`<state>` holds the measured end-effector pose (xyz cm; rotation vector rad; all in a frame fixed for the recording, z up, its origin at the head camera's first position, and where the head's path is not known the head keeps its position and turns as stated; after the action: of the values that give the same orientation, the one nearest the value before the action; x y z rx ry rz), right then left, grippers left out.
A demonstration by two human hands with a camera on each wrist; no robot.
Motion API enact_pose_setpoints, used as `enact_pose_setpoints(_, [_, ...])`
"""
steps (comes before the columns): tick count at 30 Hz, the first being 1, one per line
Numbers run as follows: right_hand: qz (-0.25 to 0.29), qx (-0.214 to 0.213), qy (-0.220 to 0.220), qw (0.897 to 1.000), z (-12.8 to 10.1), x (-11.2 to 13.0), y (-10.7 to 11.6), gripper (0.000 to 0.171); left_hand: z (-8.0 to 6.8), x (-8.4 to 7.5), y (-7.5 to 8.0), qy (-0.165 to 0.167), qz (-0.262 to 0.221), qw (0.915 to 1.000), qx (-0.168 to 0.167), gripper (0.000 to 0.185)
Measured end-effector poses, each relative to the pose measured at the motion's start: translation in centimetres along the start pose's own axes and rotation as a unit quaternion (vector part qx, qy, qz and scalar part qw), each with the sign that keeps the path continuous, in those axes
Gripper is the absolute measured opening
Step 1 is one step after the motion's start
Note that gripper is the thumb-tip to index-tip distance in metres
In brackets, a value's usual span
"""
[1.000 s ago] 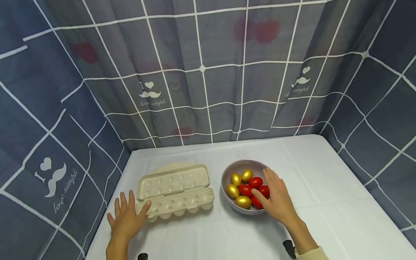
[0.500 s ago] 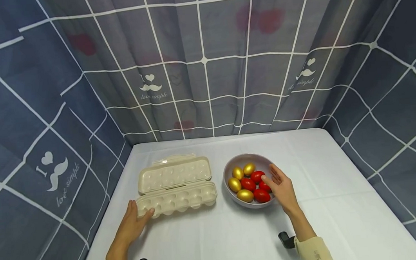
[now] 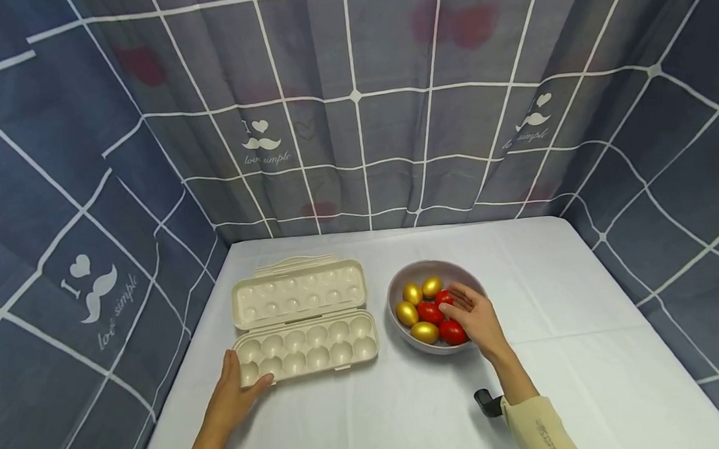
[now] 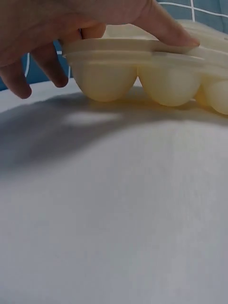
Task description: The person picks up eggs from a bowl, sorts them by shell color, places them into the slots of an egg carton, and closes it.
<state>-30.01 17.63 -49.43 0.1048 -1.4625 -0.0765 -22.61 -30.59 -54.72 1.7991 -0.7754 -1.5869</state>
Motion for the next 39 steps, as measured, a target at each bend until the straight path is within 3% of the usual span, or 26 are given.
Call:
enact_pose_setpoints(12, [-0.006, 0.087, -0.002, 0.996, 1.2, -0.4, -4.1, 0.054, -0.3, 0.8, -0.7, 0.024, -0.018, 0.9995, -0.011, 0.116])
enact_pose_setpoints(17, [-0.046, 0.106, -0.018, 0.993, 1.9, -1.1, -5.9, 0.055, -0.1, 0.8, -0.7, 0.029, -0.021, 0.9993, -0.009, 0.116])
enact_pose_setpoints(26, [-0.170, 0.099, -0.015, 0.980, 2.8, -1.7, -8.0, 0.049, -0.4, 0.8, -0.4, 0.032, -0.023, 0.9991, -0.017, 0.116])
enact_pose_setpoints(32, [-0.294, 0.093, 0.018, 0.951, 3.0, -1.2, -9.3, 0.047, -0.7, 1.0, -0.4, 0.050, -0.024, 0.9984, -0.002, 0.117])
enact_pose_setpoints(39, [-0.313, 0.057, 0.021, 0.948, 3.1, -0.8, -8.8, 0.042, -0.5, 0.3, -0.4, 0.033, -0.040, 0.9987, -0.006, 0.116])
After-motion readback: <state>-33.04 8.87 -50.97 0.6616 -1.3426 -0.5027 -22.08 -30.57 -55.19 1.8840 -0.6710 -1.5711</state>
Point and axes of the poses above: each hand's wrist, its own z-axis towards the middle knuckle, its own y-axis out of the back of the hand, x = y × z, the point moved 10 cm from there along z, towards the middle knuckle, and after that the axes turned 1 degree about y, right-handed, at the moved point
